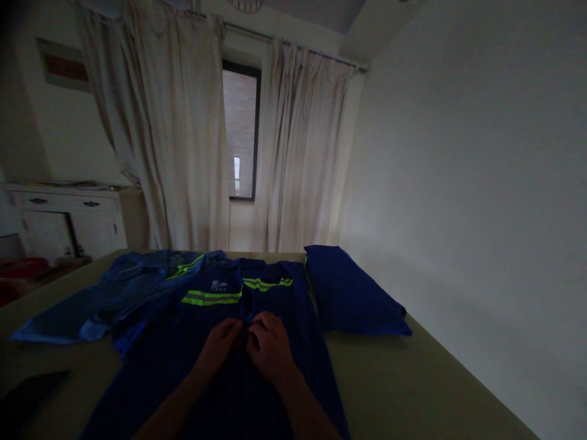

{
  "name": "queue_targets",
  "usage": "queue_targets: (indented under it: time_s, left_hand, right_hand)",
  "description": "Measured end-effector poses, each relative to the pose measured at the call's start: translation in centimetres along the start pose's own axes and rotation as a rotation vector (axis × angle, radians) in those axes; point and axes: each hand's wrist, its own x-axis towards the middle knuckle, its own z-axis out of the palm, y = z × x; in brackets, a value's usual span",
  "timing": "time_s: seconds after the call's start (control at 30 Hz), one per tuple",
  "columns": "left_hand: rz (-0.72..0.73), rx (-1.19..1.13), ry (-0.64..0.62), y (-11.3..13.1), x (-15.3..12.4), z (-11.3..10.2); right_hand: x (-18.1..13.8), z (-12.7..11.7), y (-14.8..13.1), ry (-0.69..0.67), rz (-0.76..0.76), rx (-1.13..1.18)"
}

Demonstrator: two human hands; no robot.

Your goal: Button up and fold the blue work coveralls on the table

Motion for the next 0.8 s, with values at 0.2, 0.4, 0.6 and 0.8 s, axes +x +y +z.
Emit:
queue_targets:
  time_s: [0.2,0.4,0.6,0.8]
  left_hand:
    - [0.109,0.192,-0.035,-1.2,0.3,0.0]
    - [0.134,0.261,0.022,-1.4,0.2,0.0]
    - [0.174,0.219,-0.022,-1.0,0.2,0.0]
    - [0.223,0.117,-0.165,-1.8,0.5,-0.5]
  right_hand:
    - [-0.1,0.3,0.4,0.007,-0.002,0.064]
    - [0.0,0.6,0.3,-0.082,-0.03,0.163]
    - [-0.1,0.6,0.4,-0.006,0.215,0.248]
    - [-0.4,1.2,1.7,0.075,0.265,0.385]
